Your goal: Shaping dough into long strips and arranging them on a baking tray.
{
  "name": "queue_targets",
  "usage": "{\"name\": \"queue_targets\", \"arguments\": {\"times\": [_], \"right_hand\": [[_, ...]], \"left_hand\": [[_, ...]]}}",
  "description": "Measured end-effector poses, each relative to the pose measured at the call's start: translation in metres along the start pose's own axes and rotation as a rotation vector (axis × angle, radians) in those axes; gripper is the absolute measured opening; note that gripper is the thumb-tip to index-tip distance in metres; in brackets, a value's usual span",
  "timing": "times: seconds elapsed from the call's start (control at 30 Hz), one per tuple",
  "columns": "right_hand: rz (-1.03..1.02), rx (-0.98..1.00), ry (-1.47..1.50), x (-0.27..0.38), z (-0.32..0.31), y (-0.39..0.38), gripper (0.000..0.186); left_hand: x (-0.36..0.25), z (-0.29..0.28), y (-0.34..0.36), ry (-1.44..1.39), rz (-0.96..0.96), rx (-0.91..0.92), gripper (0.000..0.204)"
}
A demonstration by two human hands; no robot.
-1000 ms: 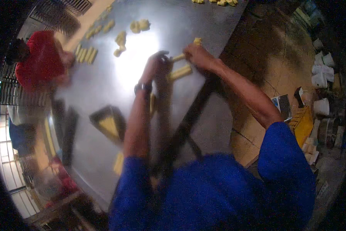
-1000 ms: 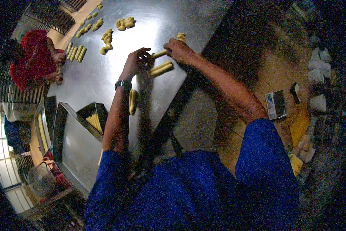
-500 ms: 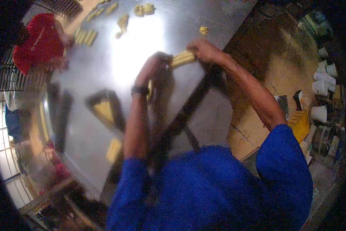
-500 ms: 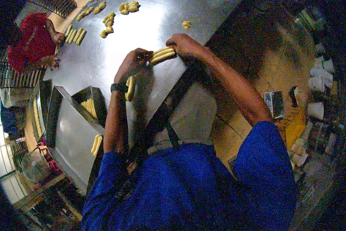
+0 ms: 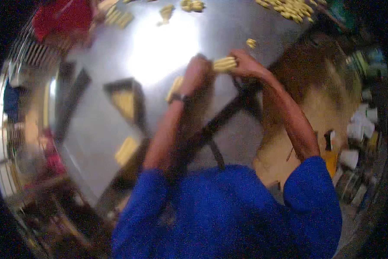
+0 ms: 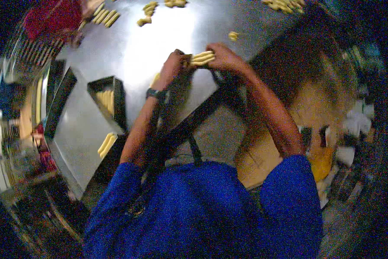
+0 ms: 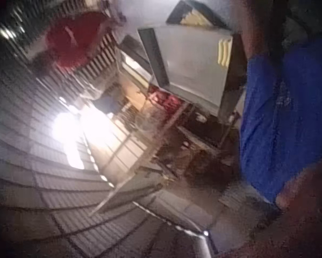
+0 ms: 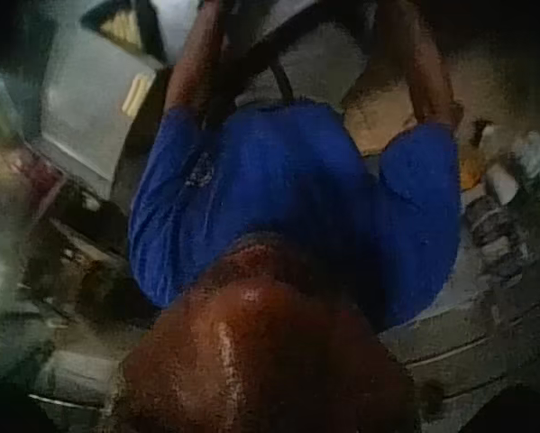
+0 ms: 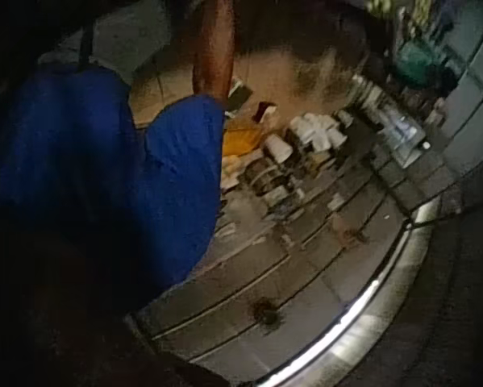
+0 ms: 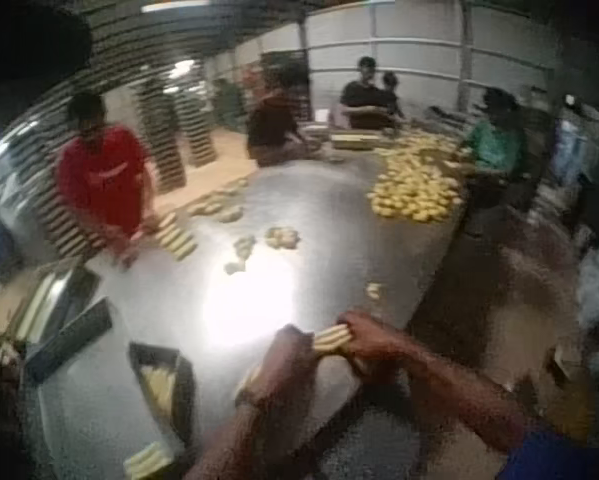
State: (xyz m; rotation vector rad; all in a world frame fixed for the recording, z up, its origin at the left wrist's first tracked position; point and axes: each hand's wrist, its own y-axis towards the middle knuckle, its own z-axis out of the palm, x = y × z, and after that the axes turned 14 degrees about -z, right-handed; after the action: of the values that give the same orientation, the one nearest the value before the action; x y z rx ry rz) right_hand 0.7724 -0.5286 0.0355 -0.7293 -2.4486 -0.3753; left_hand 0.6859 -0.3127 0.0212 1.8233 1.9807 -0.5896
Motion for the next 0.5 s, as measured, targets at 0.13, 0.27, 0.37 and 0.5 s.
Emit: {"name": "queue_targets", "arguments": {"times": [0.13, 0.27, 0.37, 0.5], "right_hand": [[0.248, -0.206, 0.144, 0.017, 0.002, 0.003, 0.030], [0.083, -0.320, 0.247, 0.057, -0.017, 0.013, 0.030], [-0.067, -0.202, 0.282, 0.097, -0.033, 0.032, 0.033], [-0.101, -0.042, 0.455, 0.136, -0.031, 0.075, 0.038]], "left_hand": [[-0.026, 0.007, -0.053, -0.134, 0.033, -0.361, 0.063], [-0.039, 0.018, -0.142, -0.384, 0.100, -0.288, 0.056], [-0.033, 0.016, -0.206, -0.480, 0.010, -0.279, 0.048], [-0.012, 0.002, -0.253, -0.478, -0.111, -0.383, 0.040]]}}
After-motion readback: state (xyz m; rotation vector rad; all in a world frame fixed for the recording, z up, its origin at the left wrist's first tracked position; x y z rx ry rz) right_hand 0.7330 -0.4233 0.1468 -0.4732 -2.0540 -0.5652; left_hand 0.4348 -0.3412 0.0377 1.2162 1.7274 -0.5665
